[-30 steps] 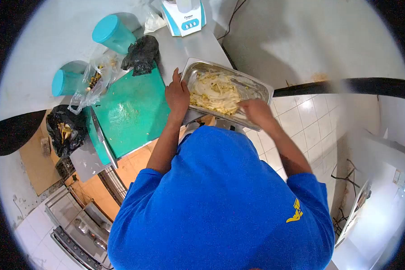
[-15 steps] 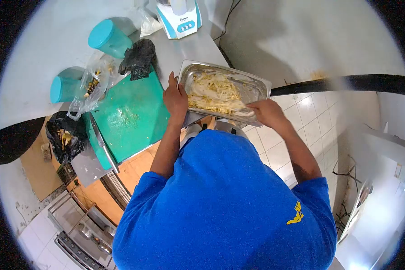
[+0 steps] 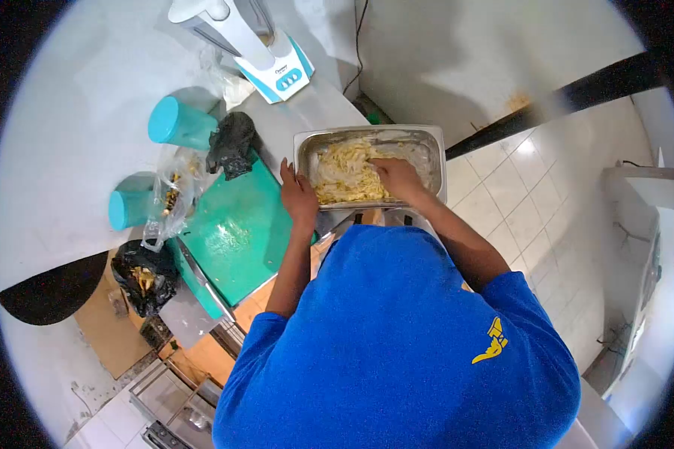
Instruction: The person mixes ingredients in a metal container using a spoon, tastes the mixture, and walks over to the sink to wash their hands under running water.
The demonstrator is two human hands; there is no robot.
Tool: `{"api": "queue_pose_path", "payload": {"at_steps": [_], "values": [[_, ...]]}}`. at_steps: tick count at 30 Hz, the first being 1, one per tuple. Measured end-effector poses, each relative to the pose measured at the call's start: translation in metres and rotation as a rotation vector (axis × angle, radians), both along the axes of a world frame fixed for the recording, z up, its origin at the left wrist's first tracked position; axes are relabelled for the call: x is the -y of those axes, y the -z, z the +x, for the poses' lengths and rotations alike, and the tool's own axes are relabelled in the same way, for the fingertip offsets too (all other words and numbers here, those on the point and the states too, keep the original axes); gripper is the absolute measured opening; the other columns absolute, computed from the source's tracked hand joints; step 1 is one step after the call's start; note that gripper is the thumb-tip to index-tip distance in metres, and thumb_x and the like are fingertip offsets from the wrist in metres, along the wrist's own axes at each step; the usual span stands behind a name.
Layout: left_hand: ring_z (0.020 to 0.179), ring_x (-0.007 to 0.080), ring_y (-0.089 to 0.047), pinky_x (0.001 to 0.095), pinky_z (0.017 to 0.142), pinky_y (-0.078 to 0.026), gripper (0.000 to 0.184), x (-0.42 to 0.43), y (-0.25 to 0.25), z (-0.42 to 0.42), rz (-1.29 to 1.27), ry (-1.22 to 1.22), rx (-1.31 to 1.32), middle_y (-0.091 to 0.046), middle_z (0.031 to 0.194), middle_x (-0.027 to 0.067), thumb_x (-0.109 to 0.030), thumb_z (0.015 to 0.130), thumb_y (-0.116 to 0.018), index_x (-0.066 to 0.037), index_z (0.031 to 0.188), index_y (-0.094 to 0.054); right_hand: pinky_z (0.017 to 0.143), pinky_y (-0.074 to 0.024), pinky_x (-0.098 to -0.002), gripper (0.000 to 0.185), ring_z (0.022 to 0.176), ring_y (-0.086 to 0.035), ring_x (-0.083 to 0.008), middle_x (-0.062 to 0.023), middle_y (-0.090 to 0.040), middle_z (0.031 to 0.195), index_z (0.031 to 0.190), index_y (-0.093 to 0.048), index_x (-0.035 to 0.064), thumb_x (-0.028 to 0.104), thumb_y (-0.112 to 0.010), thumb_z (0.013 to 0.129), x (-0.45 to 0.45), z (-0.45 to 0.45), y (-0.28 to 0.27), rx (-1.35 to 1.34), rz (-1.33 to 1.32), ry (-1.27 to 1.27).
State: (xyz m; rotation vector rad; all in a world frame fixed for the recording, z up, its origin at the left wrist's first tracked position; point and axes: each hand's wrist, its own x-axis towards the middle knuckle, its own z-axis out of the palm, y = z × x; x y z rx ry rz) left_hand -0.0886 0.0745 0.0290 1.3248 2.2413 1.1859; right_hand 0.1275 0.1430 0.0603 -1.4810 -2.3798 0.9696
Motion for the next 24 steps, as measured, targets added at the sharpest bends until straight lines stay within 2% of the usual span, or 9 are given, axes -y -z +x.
{"api": "queue_pose_path", "payload": {"at_steps": [2, 5, 6, 8, 10, 13, 17, 19, 24], "values": [[0.099, 0.0392, -0.058, 0.0434, 0.081, -0.047, 0.047, -0.005, -0.001, -0.001, 0.040, -0.009, -0.025, -0.056, 0.115, 0.0257, -0.003, 0.088, -0.044, -0.001, 0.133, -0.033, 0.065, -0.0488, -0.0462, 0.030, 0.077, -0.063, -0.0328, -0.0153, -0.065, 0.085, 0.112, -0.059, 0.0063, 0.014, -0.047, 0.085, 0.003, -0.017, 0.007, 0.169, 0.119, -0.129], [0.101, 0.0390, -0.057, 0.0427, 0.082, -0.046, 0.047, -0.008, -0.004, -0.002, 0.062, -0.014, -0.064, -0.055, 0.116, 0.0265, -0.003, 0.088, -0.044, -0.001, 0.133, -0.033, 0.066, -0.0508, -0.0478, 0.035, 0.079, -0.063, -0.0368, -0.0212, -0.063, 0.083, 0.115, -0.054, 0.0062, 0.012, -0.050, 0.080, 0.020, -0.008, -0.010, 0.132, 0.188, -0.382], [0.100, 0.0390, -0.057, 0.0425, 0.081, -0.046, 0.046, -0.008, -0.002, -0.005, 0.029, -0.014, -0.059, -0.055, 0.116, 0.0267, -0.003, 0.088, -0.045, -0.001, 0.132, -0.034, 0.066, -0.0515, -0.0467, 0.039, 0.079, -0.064, -0.0348, -0.0187, -0.063, 0.083, 0.119, -0.050, 0.0090, 0.012, -0.051, 0.080, 0.019, 0.004, -0.004, 0.164, 0.211, -0.481], [0.098, 0.0388, -0.058, 0.0422, 0.081, -0.046, 0.044, -0.006, 0.002, -0.010, 0.008, -0.020, -0.076, -0.055, 0.115, 0.0267, -0.003, 0.087, -0.045, 0.000, 0.131, -0.038, 0.068, -0.0519, -0.0446, 0.037, 0.082, -0.064, -0.0326, -0.0160, -0.063, 0.082, 0.118, -0.053, 0.0109, 0.012, -0.051, 0.081, 0.007, 0.019, -0.034, 0.376, 0.068, -0.537], [0.095, 0.0381, -0.059, 0.0418, 0.080, -0.046, 0.041, -0.010, 0.004, -0.009, 0.043, -0.030, -0.113, -0.056, 0.113, 0.0262, -0.003, 0.087, -0.046, 0.000, 0.128, -0.044, 0.065, -0.0522, -0.0449, 0.033, 0.079, -0.064, -0.0324, -0.0148, -0.063, 0.082, 0.115, -0.056, 0.0119, 0.012, -0.050, 0.083, -0.013, 0.055, -0.037, 0.257, 0.238, -0.554], [0.093, 0.0360, -0.060, 0.0404, 0.079, -0.047, 0.037, -0.012, 0.005, -0.007, 0.136, 0.023, -0.143, -0.058, 0.111, 0.0247, -0.003, 0.086, -0.047, 0.001, 0.122, -0.051, 0.065, -0.0523, -0.0443, 0.028, 0.081, -0.064, -0.0324, -0.0150, -0.064, 0.086, 0.110, -0.060, 0.0116, 0.012, -0.049, 0.083, -0.039, 0.066, -0.048, 0.512, 0.200, -0.378], [0.092, 0.0352, -0.060, 0.0392, 0.079, -0.048, 0.035, -0.012, 0.002, -0.008, 0.066, 0.019, -0.136, -0.059, 0.110, 0.0231, -0.004, 0.086, -0.046, 0.003, 0.120, -0.052, 0.065, -0.0492, -0.0459, 0.028, 0.077, -0.062, -0.0341, -0.0166, -0.062, 0.082, 0.109, -0.056, 0.0065, 0.012, -0.050, 0.082, -0.052, 0.022, -0.025, 0.251, 0.250, -0.338], [0.092, 0.0359, -0.060, 0.0394, 0.078, -0.048, 0.035, -0.012, 0.009, -0.009, 0.104, -0.009, -0.140, -0.059, 0.110, 0.0234, -0.004, 0.086, -0.046, 0.003, 0.120, -0.052, 0.065, -0.0491, -0.0460, 0.027, 0.074, -0.062, -0.0351, -0.0177, -0.062, 0.080, 0.108, -0.054, 0.0031, 0.011, -0.049, 0.083, -0.050, -0.007, 0.022, 0.155, 0.378, -0.375], [0.093, 0.0376, -0.059, 0.0417, 0.080, -0.048, 0.033, -0.012, 0.004, -0.013, 0.119, -0.064, -0.235, -0.058, 0.110, 0.0238, -0.005, 0.087, -0.046, 0.001, 0.119, -0.053, 0.059, -0.0522, -0.0431, 0.027, 0.075, -0.064, -0.0320, -0.0162, -0.062, 0.079, 0.106, -0.057, 0.0048, 0.016, -0.048, 0.084, -0.027, -0.021, -0.004, 0.163, 0.308, -0.717]]}}
